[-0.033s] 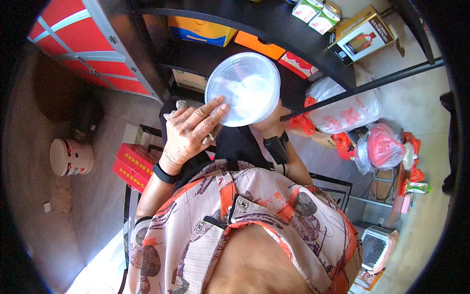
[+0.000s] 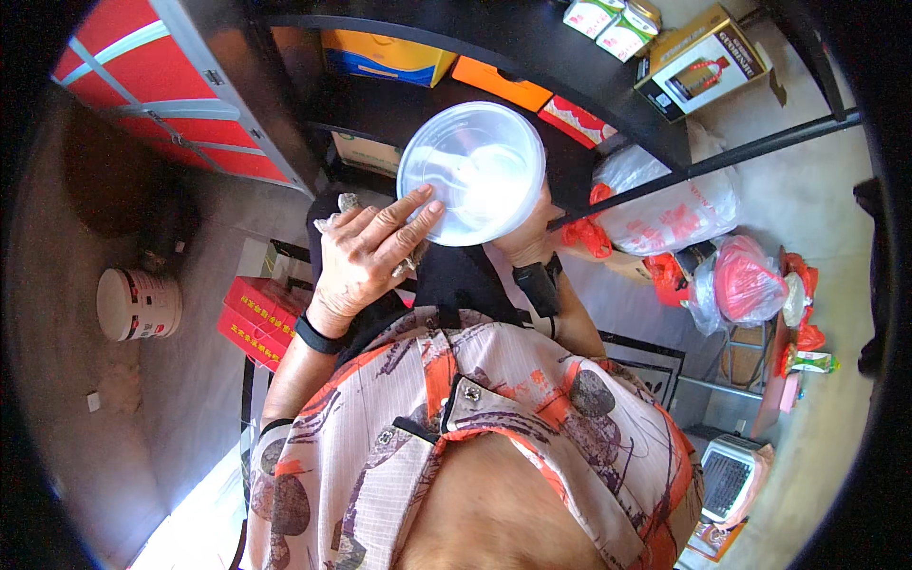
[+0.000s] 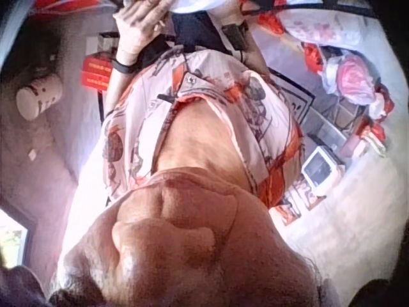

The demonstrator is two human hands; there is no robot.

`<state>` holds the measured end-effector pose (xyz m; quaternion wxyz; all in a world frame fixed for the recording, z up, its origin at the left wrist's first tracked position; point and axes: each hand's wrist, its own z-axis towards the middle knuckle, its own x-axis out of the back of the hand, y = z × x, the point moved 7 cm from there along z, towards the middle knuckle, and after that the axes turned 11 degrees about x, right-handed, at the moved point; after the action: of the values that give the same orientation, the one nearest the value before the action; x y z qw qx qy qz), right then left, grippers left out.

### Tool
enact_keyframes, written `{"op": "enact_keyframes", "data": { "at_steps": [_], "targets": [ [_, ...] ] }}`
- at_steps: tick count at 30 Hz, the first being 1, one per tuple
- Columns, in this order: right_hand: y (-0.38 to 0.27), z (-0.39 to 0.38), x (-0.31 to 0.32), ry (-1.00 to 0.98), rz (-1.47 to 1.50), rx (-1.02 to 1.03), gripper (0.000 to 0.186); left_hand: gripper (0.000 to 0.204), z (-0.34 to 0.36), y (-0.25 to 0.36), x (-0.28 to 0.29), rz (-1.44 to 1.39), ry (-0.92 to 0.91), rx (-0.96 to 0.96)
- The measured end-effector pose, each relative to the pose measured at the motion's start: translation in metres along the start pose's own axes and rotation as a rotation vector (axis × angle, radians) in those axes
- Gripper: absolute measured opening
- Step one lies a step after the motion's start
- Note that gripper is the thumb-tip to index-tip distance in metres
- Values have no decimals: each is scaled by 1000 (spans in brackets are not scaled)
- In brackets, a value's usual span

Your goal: The person wipes a shelf with a cloth, then picks up and places back several jars, cans, and boxes. They open and close a small jar, wipe the shelf again, and move a red box to a lower shelf before wiping that area.

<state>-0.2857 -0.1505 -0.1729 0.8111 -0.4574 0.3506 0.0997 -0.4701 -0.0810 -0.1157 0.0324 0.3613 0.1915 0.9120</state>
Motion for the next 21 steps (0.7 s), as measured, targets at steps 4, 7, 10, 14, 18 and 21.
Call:
{"op": "enact_keyframes", "data": {
  "at_steps": [4,7,10,14,18,21],
  "targets": [
    [-23,-28,26,223,-20,-73,93,59,4,15,-26,47,-81,-54],
    [-28,-40,47,313,-66,-91,86,59,7,23,-41,-55,-158,-42],
    [-21,-50,69,410,-15,-96,77,57,10,22,-57,-207,-295,64],
    [1,-53,92,375,292,-59,72,53,15,25,-71,-215,-375,41],
    [27,-47,115,158,650,-8,68,58,17,25,-85,-421,-438,116],
    [38,-55,156,254,310,7,60,62,16,16,-91,-578,-391,200]
  ]
}}
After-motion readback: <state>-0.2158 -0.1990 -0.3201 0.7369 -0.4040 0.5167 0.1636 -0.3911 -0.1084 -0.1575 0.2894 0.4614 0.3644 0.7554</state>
